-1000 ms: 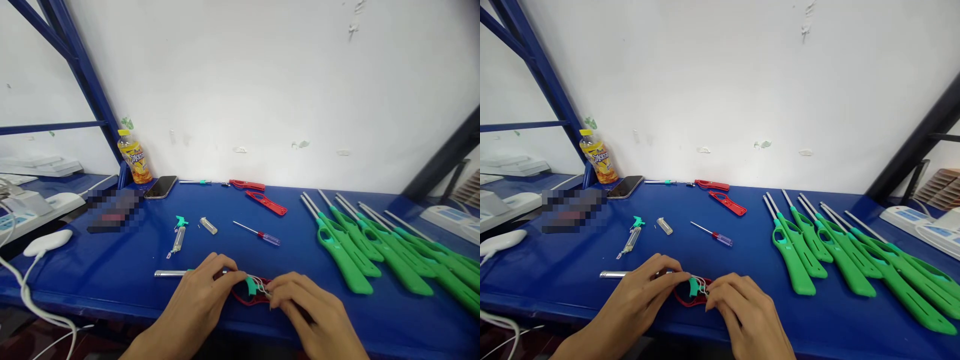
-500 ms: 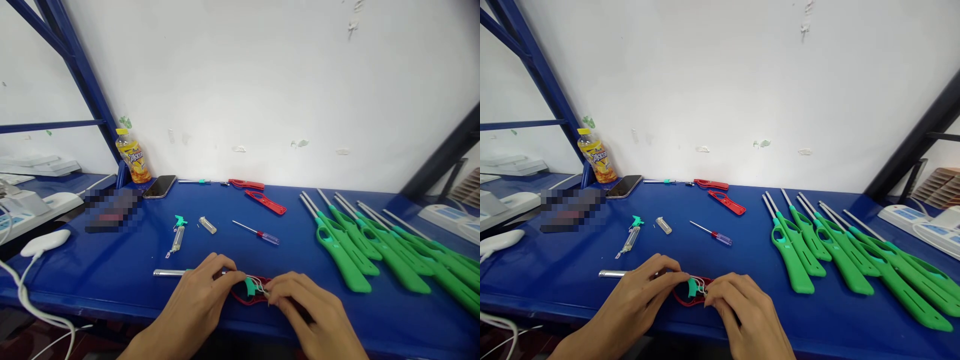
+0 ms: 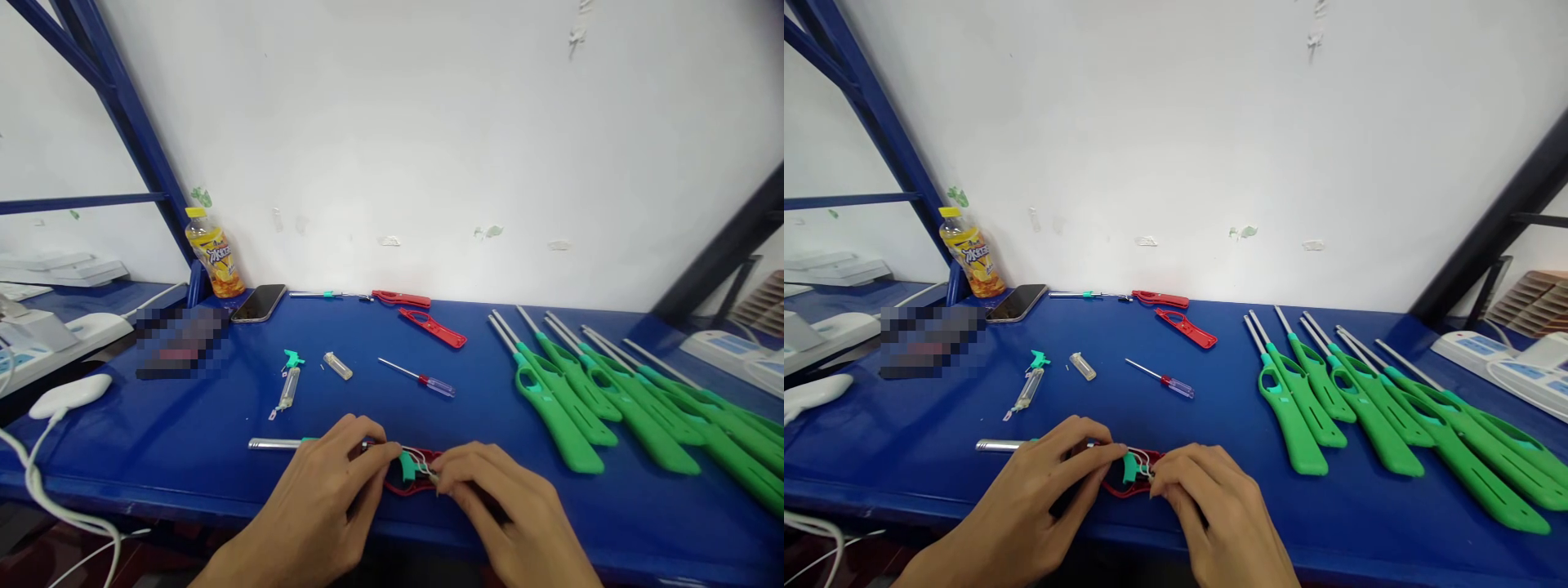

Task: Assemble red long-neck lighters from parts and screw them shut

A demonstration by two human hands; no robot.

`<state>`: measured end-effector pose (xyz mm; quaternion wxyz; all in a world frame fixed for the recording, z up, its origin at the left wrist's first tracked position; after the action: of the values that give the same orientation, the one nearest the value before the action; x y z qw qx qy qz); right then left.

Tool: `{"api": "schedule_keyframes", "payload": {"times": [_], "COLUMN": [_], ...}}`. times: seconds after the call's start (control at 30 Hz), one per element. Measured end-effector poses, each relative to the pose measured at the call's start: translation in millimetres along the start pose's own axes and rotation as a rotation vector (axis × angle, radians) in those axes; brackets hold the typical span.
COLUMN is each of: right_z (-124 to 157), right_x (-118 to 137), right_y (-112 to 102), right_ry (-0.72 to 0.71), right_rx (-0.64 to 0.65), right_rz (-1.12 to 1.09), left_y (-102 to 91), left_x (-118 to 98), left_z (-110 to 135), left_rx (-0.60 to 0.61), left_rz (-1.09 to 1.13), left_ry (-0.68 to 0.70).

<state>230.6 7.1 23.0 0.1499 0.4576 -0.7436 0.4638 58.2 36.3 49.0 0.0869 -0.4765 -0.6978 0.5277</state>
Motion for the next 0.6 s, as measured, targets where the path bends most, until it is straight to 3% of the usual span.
{"api": "schedule_keyframes", "payload": {"times": [0.6], "right_z": [2.2], "right_x": [-1.9], "right_y": [-1.1], "right_ry": [0.030], "right_rx": [-0.003], "right_rz": [0.025], "left_y": [0.8], "left_x": [-8.1], "left_z": [-1.2], "left_rx": [-0.040], "left_rz": [-0.085], "left_ry": [0.076]}}
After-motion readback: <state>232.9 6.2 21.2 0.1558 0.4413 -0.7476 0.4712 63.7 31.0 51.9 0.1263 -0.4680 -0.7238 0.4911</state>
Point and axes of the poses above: each hand's wrist, its own z-axis away from the middle knuckle, its own y-axis out of the palm, x = y × z, the point moved 8 cm from there along -z, towards the middle knuckle, and after that the axes turned 1 degree about -y, right-handed, at the moved point
